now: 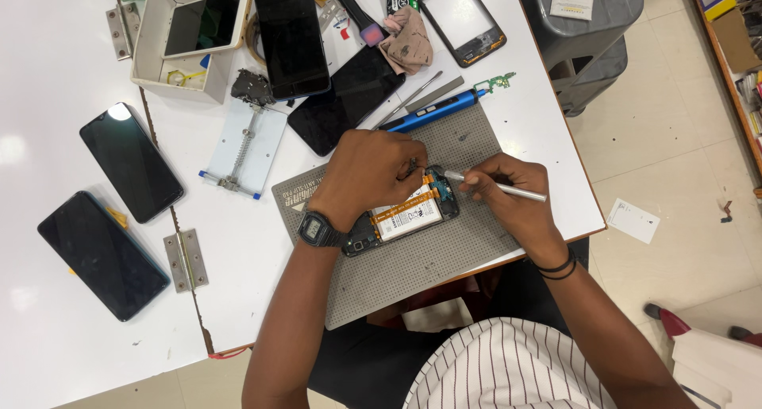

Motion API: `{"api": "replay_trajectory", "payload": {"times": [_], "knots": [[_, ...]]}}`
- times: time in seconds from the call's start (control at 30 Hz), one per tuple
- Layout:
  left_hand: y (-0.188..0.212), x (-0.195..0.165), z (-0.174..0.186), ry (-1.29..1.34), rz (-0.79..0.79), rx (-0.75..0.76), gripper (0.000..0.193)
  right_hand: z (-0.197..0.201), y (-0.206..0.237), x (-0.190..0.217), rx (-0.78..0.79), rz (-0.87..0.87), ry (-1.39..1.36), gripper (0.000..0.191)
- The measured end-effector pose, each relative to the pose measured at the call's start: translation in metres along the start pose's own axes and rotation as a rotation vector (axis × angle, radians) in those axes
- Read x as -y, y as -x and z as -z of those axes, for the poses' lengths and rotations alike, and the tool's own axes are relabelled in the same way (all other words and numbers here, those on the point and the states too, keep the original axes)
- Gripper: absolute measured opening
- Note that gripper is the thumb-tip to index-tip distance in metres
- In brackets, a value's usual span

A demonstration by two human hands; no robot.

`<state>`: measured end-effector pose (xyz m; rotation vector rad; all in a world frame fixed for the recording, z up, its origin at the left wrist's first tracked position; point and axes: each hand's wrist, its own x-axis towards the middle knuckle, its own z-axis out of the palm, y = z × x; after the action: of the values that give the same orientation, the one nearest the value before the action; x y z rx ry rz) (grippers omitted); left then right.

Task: The person repairs a disassembled smartphone on a work mat, using a screwdriver to work on the phone's internal components and battery area. They reposition the phone, manipulate small internal parts by hand, and later use a red pry tool to work along the phone's edge.

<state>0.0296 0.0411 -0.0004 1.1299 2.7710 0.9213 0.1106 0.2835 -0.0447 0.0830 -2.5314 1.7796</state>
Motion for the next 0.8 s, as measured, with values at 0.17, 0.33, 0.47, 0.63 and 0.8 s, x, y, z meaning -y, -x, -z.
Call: {"api": "replay_trajectory", "payload": {"times": [0.17,0.33,0.47,0.63,0.8], "knots": [[0.0002,0.0003,-0.0002,0.003,-0.007,-0.001,0.006,-0.0004,0.0004,0.0007,-0.009,0.012,0.024,0.021],[0.0004,0.0007,-0.0005,-0.001,-0.014,-0.004,0.006,-0.0002,0.0008,0.0007,0.006,0.025,-0.003,0.021],[0.0002,0.0012,-0.0022,0.018,-0.009,-0.006,0.006,0.0002,0.0023,-0.0002,-0.013,-0.002,0.040,0.021],[0.0006,0.0028,-0.0041,0.008,-0.015,-0.007,0.007,0.0005,0.0019,-0.0004,-0.003,0.002,0.003,0.022],[-0.0003,0.0032,-0.0036,0.001,-0.001,-0.010,0.006,0.0002,0.0002,0.0018,0.008,-0.007,0.018,0.022]]}}
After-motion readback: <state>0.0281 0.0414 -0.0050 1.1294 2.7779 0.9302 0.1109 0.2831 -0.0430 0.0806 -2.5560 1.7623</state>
